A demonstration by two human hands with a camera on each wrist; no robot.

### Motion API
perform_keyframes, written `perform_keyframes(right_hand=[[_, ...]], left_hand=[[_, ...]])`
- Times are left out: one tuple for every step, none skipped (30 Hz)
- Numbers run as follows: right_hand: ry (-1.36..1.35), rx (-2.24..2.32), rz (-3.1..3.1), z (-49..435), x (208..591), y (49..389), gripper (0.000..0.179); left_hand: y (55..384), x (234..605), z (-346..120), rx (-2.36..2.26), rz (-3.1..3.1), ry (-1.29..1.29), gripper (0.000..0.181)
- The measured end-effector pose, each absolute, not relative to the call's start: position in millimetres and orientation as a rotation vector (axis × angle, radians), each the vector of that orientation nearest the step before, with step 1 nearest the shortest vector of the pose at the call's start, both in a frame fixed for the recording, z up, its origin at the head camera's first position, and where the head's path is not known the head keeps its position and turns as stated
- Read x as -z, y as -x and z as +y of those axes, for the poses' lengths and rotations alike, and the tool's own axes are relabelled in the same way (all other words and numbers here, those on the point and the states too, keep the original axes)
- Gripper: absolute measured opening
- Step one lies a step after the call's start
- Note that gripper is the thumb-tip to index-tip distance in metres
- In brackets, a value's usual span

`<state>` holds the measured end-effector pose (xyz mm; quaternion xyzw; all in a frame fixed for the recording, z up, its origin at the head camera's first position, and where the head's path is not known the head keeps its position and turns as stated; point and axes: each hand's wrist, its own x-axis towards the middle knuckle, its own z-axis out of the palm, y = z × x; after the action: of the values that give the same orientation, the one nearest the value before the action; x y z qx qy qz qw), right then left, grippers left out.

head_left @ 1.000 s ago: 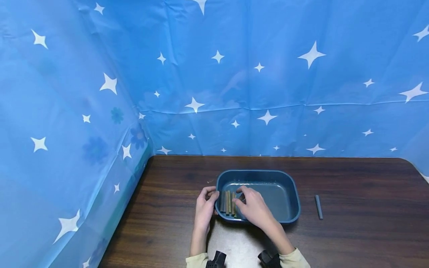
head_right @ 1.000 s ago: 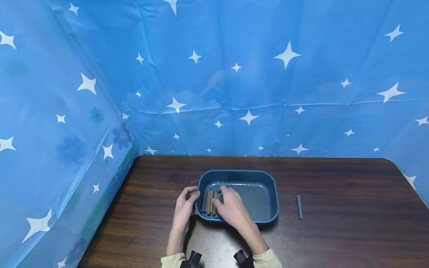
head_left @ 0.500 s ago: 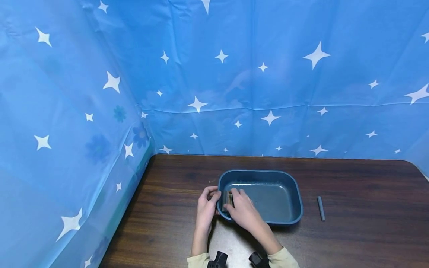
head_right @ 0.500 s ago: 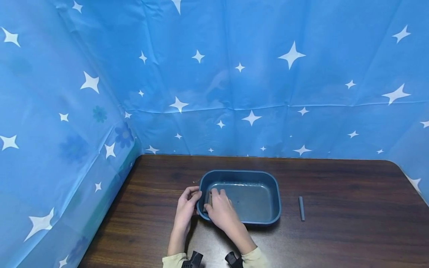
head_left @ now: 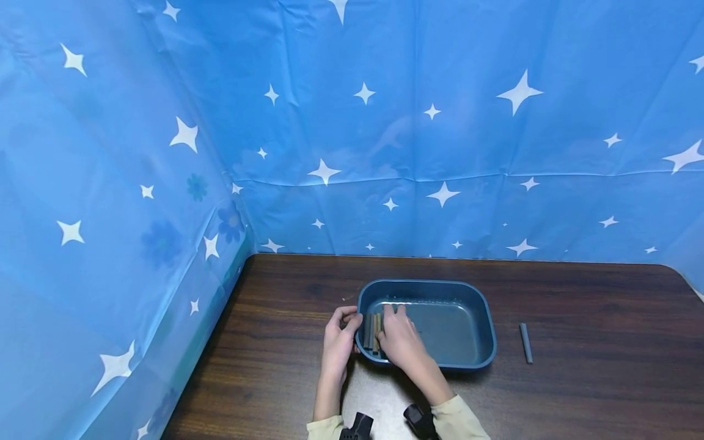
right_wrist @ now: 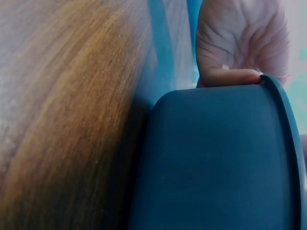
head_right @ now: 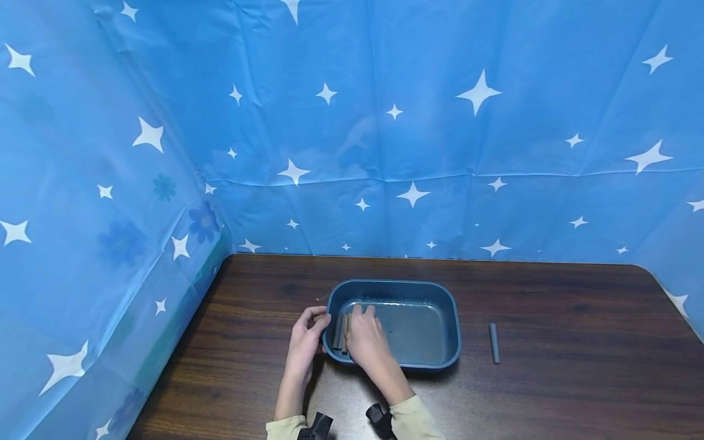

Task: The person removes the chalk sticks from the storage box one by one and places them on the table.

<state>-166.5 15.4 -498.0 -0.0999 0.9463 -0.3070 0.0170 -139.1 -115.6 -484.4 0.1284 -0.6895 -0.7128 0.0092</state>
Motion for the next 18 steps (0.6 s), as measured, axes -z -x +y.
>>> perform_keyframes(right_hand=[[0.308, 0.944, 2.934, 15, 498, 167, 0.049], [0.304, 0.94, 2.927, 14, 498, 168, 0.049], [0.298, 0.937, 2.922, 14, 498, 168, 0.049], [0.293, 0.932, 2.917, 14, 498, 169, 0.048], [0.291, 0.927, 2.915, 14, 498, 170, 0.048], [0.289, 0.927, 2.913, 14, 498, 170, 0.047], [0.286, 0.929, 2.908, 14, 498, 171, 0.046], [0.288, 0.931, 2.905, 14, 498, 171, 0.044], [0.291, 0.931, 2.901, 14, 498, 172, 0.042], [0.297, 0.931, 2.898, 15, 499, 172, 0.04], [0.305, 0.93, 2.896, 15, 499, 173, 0.037], [0.313, 0.934, 2.889, 16, 499, 174, 0.034], [0.32, 0.938, 2.883, 17, 499, 174, 0.032], [0.332, 0.942, 2.882, 18, 499, 175, 0.028], [0.338, 0.947, 2.877, 19, 499, 175, 0.027], [0.346, 0.951, 2.877, 20, 499, 175, 0.026], [0.353, 0.957, 2.875, 21, 499, 175, 0.024], [0.359, 0.962, 2.874, 22, 498, 175, 0.024]], left_hand=[[139, 484, -116, 2.229, -2.153, -0.406, 0.031], [139, 485, -116, 2.23, -2.15, -0.403, 0.031], [140, 486, -116, 2.23, -2.148, -0.4, 0.031], [140, 487, -116, 2.23, -2.146, -0.397, 0.031], [141, 489, -116, 2.227, -2.147, -0.395, 0.031], [141, 490, -116, 2.226, -2.147, -0.394, 0.031], [141, 491, -116, 2.225, -2.149, -0.394, 0.031], [142, 492, -116, 2.225, -2.149, -0.393, 0.032], [142, 493, -116, 2.225, -2.148, -0.392, 0.032], [142, 494, -116, 2.225, -2.149, -0.394, 0.032], [143, 496, -117, 2.225, -2.15, -0.394, 0.032], [144, 498, -117, 2.227, -2.149, -0.395, 0.032], [145, 501, -118, 2.228, -2.149, -0.396, 0.033], [146, 504, -118, 2.229, -2.149, -0.397, 0.033], [148, 507, -119, 2.229, -2.149, -0.398, 0.033], [149, 510, -119, 2.228, -2.15, -0.399, 0.033], [150, 513, -119, 2.225, -2.15, -0.392, 0.033], [151, 515, -120, 2.222, -2.151, -0.384, 0.033]])
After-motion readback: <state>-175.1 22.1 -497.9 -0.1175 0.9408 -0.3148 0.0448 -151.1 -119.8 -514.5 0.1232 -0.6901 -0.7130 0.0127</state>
